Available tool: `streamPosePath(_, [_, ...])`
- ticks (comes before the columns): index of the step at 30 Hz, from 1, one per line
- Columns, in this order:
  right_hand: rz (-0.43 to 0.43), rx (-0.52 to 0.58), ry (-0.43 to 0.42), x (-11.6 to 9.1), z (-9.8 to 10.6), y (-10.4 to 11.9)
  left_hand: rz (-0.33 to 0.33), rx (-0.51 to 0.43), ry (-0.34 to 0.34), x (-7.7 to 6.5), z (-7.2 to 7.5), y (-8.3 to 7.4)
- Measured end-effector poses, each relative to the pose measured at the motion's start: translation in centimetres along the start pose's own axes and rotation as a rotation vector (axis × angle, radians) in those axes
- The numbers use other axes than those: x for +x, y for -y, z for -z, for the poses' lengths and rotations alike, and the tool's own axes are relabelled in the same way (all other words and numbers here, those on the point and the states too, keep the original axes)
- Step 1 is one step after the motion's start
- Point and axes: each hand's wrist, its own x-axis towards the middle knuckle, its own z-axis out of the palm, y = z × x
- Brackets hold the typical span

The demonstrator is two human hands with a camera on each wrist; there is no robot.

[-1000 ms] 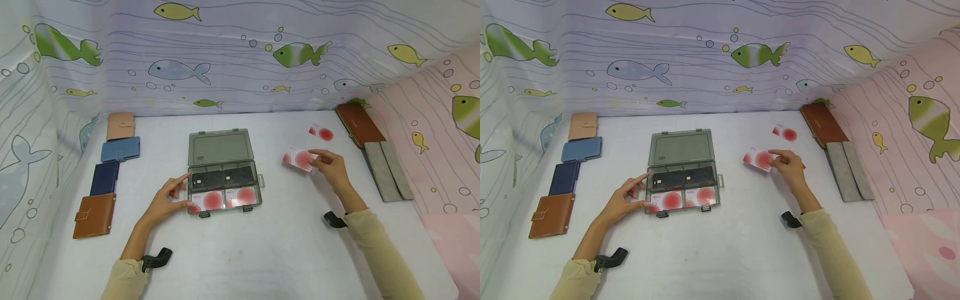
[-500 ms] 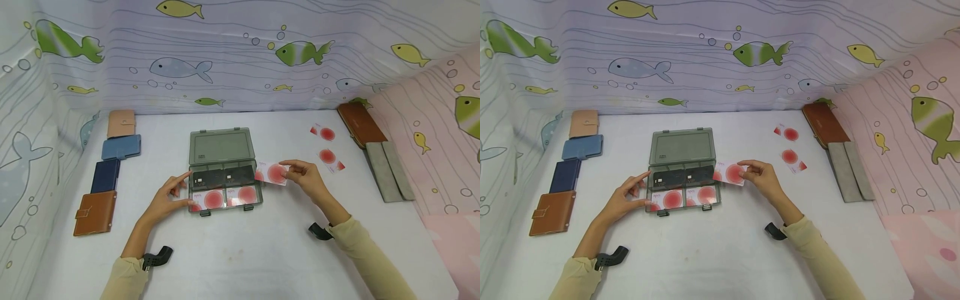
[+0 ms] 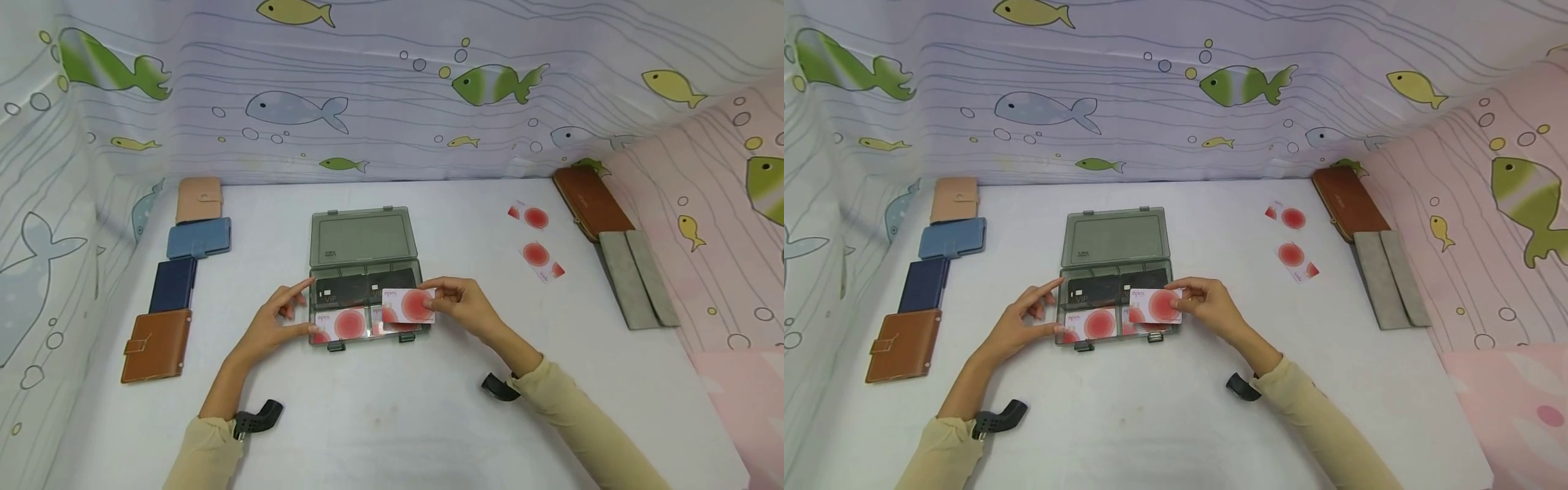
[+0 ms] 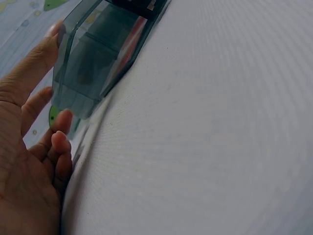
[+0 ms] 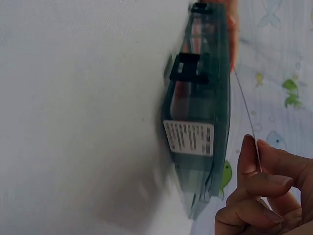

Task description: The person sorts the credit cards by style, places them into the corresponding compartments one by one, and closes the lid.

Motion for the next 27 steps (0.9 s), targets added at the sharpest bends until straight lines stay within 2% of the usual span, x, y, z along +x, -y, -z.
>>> streamPosePath(4, [0.033, -0.043, 0.031, 0.2, -1.0, 0.0, -0.010, -0.008, 0.003, 0.1, 0.0, 0.0])
streamPosePath(8, [0.099, -0.140, 0.032, 0.3, -1.9, -0.1, -0.013, -0.010, 0.004, 0.1, 0.0, 0.0])
streamPosePath(12, [0.175, -0.304, 0.005, 0.3, -2.7, 0.1, -0.011, -0.011, 0.001, 0.1, 0.0, -0.1])
streamPosePath(16, [0.197, -0.479, -0.024, 0.1, -3.0, 0.5, -0.014, -0.010, 0.001, 0.1, 0.0, -0.2])
streamPosePath(18, [0.188, -0.525, -0.024, -0.1, -3.0, 0.9, -0.015, -0.004, 0.001, 0.1, -0.1, -0.2])
streamPosePath(21, [0.174, -0.537, -0.010, -0.5, -2.7, 1.5, -0.012, 0.000, 0.000, 0.1, -0.1, -0.1])
streamPosePath(27, [0.136, -0.450, -0.006, -1.2, -1.3, 2.3, -0.015, -0.004, -0.004, 0.0, 0.0, 0.0])
